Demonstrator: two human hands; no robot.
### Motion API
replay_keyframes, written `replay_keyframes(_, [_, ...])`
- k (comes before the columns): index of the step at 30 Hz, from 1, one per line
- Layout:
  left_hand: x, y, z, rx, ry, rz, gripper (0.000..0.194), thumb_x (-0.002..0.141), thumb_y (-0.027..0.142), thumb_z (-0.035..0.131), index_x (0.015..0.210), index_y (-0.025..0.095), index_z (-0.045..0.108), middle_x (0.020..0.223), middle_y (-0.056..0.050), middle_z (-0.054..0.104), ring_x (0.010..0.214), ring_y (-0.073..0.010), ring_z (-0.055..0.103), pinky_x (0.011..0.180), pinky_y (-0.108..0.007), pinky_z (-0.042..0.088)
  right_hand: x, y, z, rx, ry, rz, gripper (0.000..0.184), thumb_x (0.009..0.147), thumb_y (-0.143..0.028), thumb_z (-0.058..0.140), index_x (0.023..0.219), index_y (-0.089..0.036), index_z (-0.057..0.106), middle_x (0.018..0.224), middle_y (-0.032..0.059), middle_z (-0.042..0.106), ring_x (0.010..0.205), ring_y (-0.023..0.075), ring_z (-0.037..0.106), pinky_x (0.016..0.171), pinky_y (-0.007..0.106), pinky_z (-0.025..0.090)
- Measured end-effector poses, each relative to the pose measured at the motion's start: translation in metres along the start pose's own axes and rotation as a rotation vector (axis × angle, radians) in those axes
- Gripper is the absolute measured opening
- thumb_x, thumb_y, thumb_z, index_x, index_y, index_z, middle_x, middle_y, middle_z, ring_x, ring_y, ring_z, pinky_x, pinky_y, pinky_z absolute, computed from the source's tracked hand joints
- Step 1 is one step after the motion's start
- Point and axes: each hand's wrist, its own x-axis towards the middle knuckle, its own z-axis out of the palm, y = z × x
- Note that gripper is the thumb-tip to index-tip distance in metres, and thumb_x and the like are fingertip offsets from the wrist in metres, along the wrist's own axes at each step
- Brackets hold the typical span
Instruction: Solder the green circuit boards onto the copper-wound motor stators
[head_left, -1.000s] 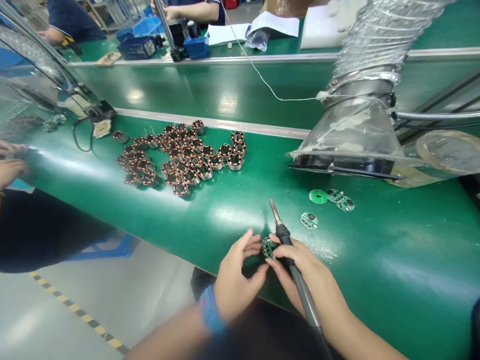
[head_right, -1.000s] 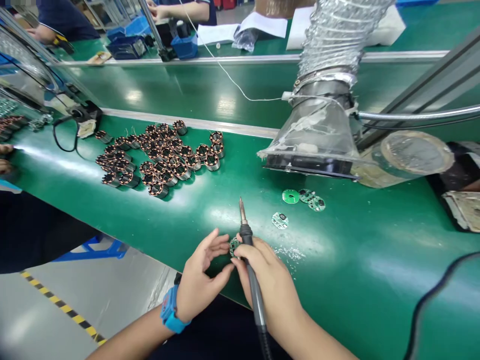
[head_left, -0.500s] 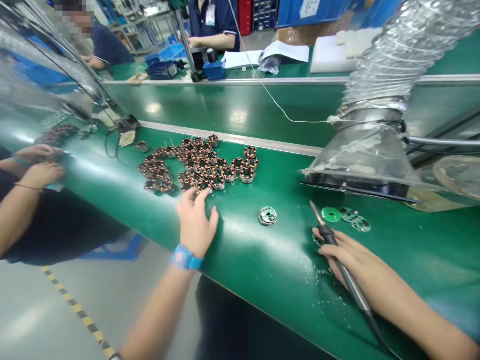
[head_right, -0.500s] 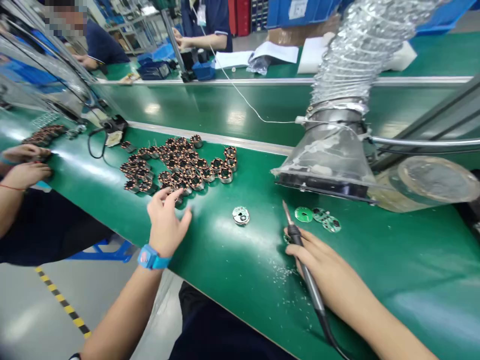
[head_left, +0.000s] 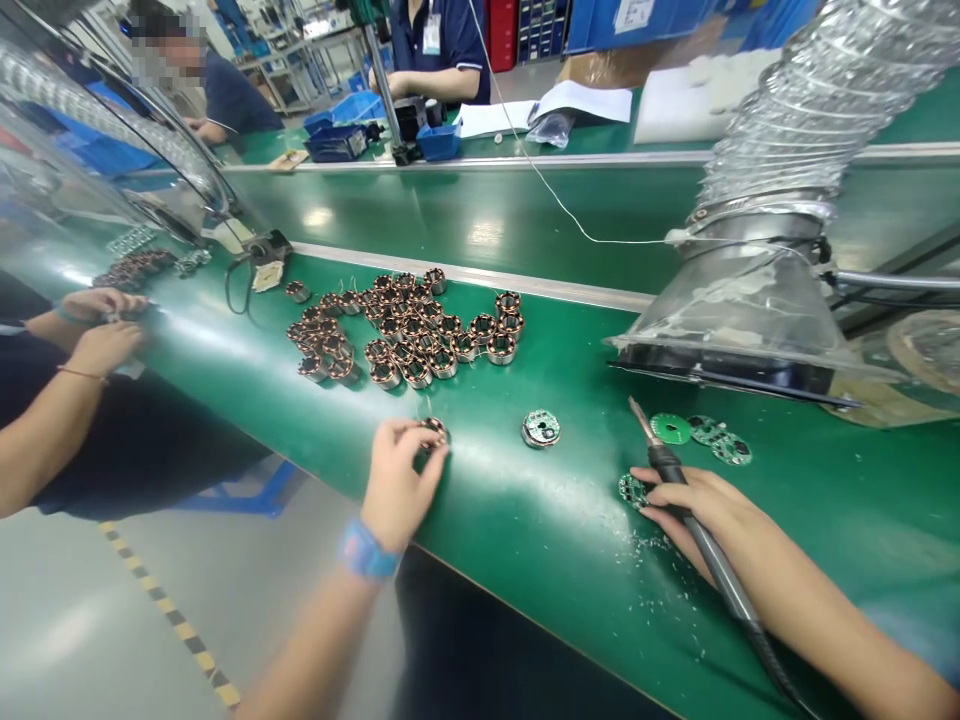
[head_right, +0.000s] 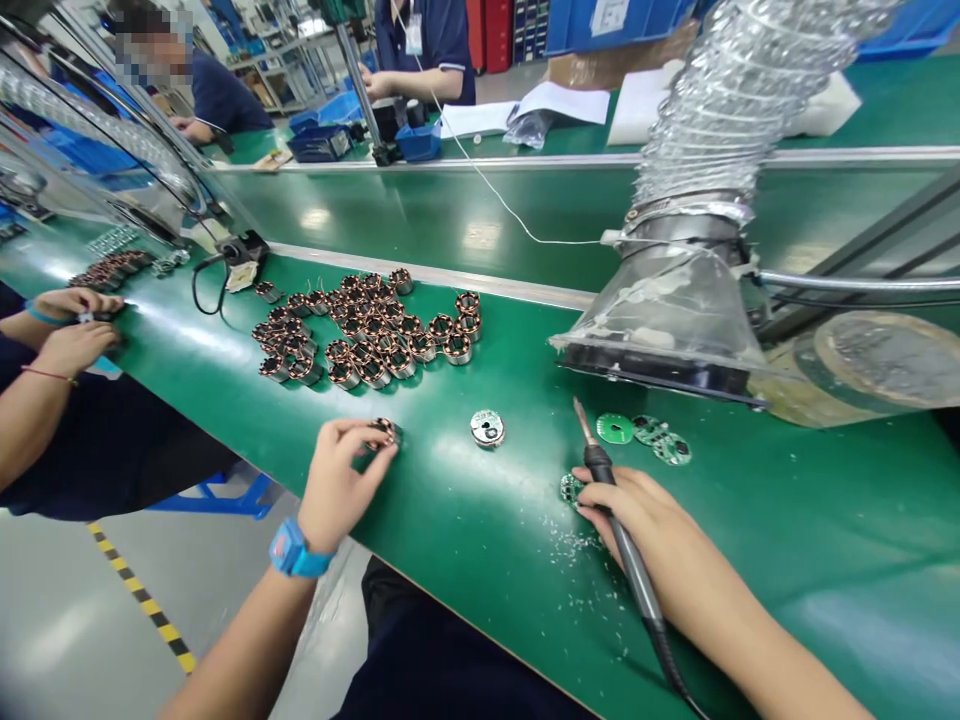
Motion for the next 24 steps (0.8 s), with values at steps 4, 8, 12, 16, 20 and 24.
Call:
replay_keyframes(4, [-0.041, 0.05, 0.007, -0.306, -0.219, -0.03, 0.025, 0.08, 0.012, 0.059, 0.103, 0.022, 0.062, 0.099, -0.007, 0.052, 0.089, -0.0178, 0.059, 0.075, -0.033, 0.056, -0.004, -0.01, -0.001, -0.025, 0.001, -0.084, 0.019, 0.08, -0.02, 0.058, 0.098, -0.022, 0.05, 0.103, 0.0081, 0.061, 0.097, 0.0194, 0.06, 0.075, 0.033, 0.051])
replay_keyframes(8, [-0.063, 0.074, 0.014, -0.598, -0.29, -0.256, 0.023, 0.081, 0.014, 0.057, 0.104, 0.017, 0.057, 0.092, -0.007, 0.06, 0.079, -0.0155, 0.063, 0.071, -0.03, 0.057, -0.005, -0.047, 0.005, 0.055, 0.058, -0.093, 0.027, 0.078, -0.011, 0.058, 0.1, -0.021, 0.046, 0.111, 0.0096, 0.058, 0.1, 0.0167, 0.059, 0.079, 0.031, 0.05])
replay_keyframes(12, [-0.057, 0.07, 0.014, -0.775, -0.365, -0.602, 0.013, 0.079, 0.022, 0.061, 0.089, 0.013, 0.06, 0.073, -0.004, 0.065, 0.065, -0.0145, 0.065, 0.061, -0.028, 0.058, -0.001, -0.076, 0.021, 0.12, -0.04, -0.088, 0.03, 0.081, -0.007, 0.052, 0.106, -0.022, 0.043, 0.111, 0.0101, 0.056, 0.105, 0.0175, 0.057, 0.083, 0.035, 0.05])
replay_keyframes(16, [-0.046, 0.067, 0.018, -0.904, -0.415, -0.584, 0.014, 0.074, 0.02, 0.067, 0.086, 0.014, 0.071, 0.078, -0.004, 0.068, 0.057, -0.0116, 0.063, 0.053, -0.024, 0.057, 0.002, -0.081, 0.031, 0.149, -0.073, -0.04, 0.032, 0.083, -0.009, 0.051, 0.111, -0.021, 0.042, 0.11, 0.0108, 0.055, 0.101, 0.0172, 0.058, 0.082, 0.035, 0.051])
replay_keyframes(20, [-0.046, 0.073, 0.023, -0.819, -0.274, -0.376, 0.009, 0.074, 0.013, 0.067, 0.079, 0.017, 0.074, 0.079, -0.005, 0.071, 0.069, -0.015, 0.066, 0.062, -0.025, 0.057, 0.003, -0.079, 0.032, 0.124, -0.063, -0.05, 0.033, 0.085, -0.011, 0.051, 0.115, -0.022, 0.043, 0.11, 0.0096, 0.057, 0.102, 0.0169, 0.058, 0.082, 0.035, 0.052])
replay_keyframes(24, [-0.047, 0.073, 0.023, -0.595, -0.205, -0.037, 0.019, 0.08, 0.008, 0.058, 0.09, 0.017, 0.072, 0.08, -0.007, 0.07, 0.073, -0.0155, 0.066, 0.067, -0.026, 0.056, 0.004, -0.079, 0.032, 0.138, -0.058, -0.047, 0.034, 0.085, -0.01, 0.052, 0.116, -0.022, 0.043, 0.11, 0.009, 0.058, 0.101, 0.0158, 0.058, 0.082, 0.033, 0.051])
